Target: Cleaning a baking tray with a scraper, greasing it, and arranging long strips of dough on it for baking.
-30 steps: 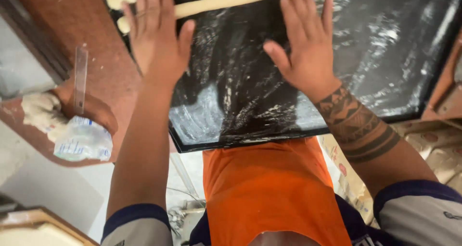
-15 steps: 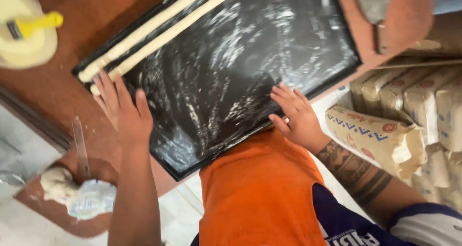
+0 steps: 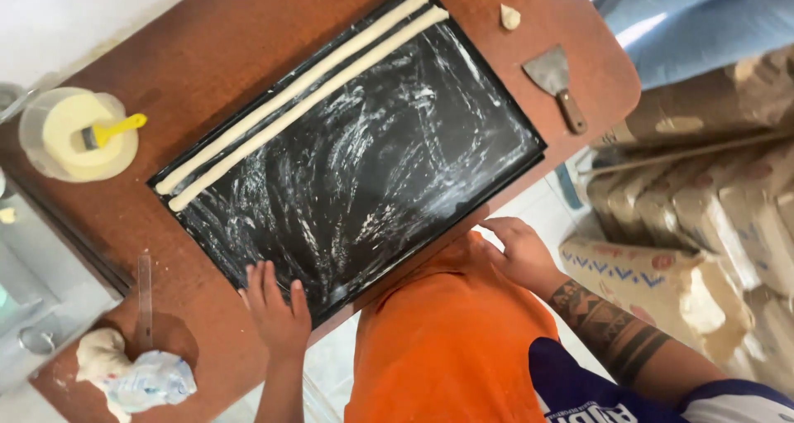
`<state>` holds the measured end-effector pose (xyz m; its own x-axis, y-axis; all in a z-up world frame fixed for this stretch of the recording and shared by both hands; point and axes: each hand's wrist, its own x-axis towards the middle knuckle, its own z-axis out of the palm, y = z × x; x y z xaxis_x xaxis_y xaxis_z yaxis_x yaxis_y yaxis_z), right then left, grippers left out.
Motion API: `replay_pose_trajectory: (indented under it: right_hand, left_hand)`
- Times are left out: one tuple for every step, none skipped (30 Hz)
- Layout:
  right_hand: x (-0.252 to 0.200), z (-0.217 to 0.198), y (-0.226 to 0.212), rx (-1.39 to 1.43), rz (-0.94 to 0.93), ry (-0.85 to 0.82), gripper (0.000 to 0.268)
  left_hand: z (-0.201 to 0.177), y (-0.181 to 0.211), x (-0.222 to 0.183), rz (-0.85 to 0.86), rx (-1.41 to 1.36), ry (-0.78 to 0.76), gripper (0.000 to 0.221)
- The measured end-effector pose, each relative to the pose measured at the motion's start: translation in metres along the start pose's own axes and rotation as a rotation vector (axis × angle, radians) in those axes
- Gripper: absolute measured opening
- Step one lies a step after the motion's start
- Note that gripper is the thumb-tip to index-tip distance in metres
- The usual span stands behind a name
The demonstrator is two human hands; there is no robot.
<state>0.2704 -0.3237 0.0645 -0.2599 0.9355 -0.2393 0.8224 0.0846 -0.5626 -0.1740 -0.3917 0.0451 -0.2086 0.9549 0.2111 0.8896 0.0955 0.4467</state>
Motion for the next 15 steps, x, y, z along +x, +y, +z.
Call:
replay_pose_trajectory:
  right_hand:
    - [0.007,-0.001,0.008,0.019,-0.033,-0.003,0.046]
    - [0.014,-0.002,0.016,0.037,-0.066,-0.007,0.048]
    - [0.021,-0.006,0.021,0.042,-0.085,-0.015,0.048]
    - [0.029,-0.011,0.027,0.047,-0.115,0.007,0.046]
    - [0.039,-0.018,0.033,0.05,-0.146,0.03,0.044]
    - [0.049,-0.024,0.041,0.053,-0.166,0.024,0.044]
    - [0.057,-0.032,0.05,0.073,-0.168,0.011,0.044]
    - [0.066,-0.04,0.058,0.092,-0.169,-0.002,0.044]
    - [0.076,-0.049,0.068,0.094,-0.19,-0.012,0.044]
    - [0.087,-0.058,0.077,0.109,-0.174,-0.042,0.045]
    - [0.101,-0.066,0.084,0.124,-0.16,-0.068,0.047]
    - [0.121,-0.067,0.099,0.127,-0.181,-0.076,0.047]
    - [0.139,-0.065,0.112,0.103,-0.161,-0.015,0.042]
    - [0.159,-0.062,0.124,0.079,-0.141,0.046,0.038]
    - [0.174,-0.076,0.118,0.087,-0.144,0.021,0.038]
  left_hand:
    - [0.001,0.006,-0.009,-0.064,-0.01,-0.039,0.059]
    - [0.004,0.013,-0.017,-0.129,-0.02,-0.077,0.058]
    - [0.006,0.022,-0.024,-0.142,-0.008,-0.064,0.058]
    - [0.01,0.033,-0.03,-0.152,0.003,-0.033,0.056]
    - [0.015,0.045,-0.034,-0.163,0.012,0.0,0.054]
    - [0.018,0.052,-0.037,-0.175,0.022,0.015,0.054]
    - [0.022,0.061,-0.042,-0.198,0.016,0.018,0.05]
    - [0.026,0.071,-0.047,-0.22,0.01,0.022,0.048]
    - [0.026,0.086,-0.049,-0.236,0.02,0.035,0.048]
    - [0.027,0.1,-0.05,-0.225,0.025,0.071,0.045]
    - [0.029,0.113,-0.048,-0.211,0.032,0.108,0.042]
    - [0.032,0.123,-0.054,-0.224,0.043,0.123,0.042]
    - [0.035,0.132,-0.059,-0.195,0.067,0.175,0.041]
    - [0.039,0.141,-0.065,-0.165,0.091,0.226,0.04]
    - [0.036,0.152,-0.076,-0.184,0.106,0.216,0.04]
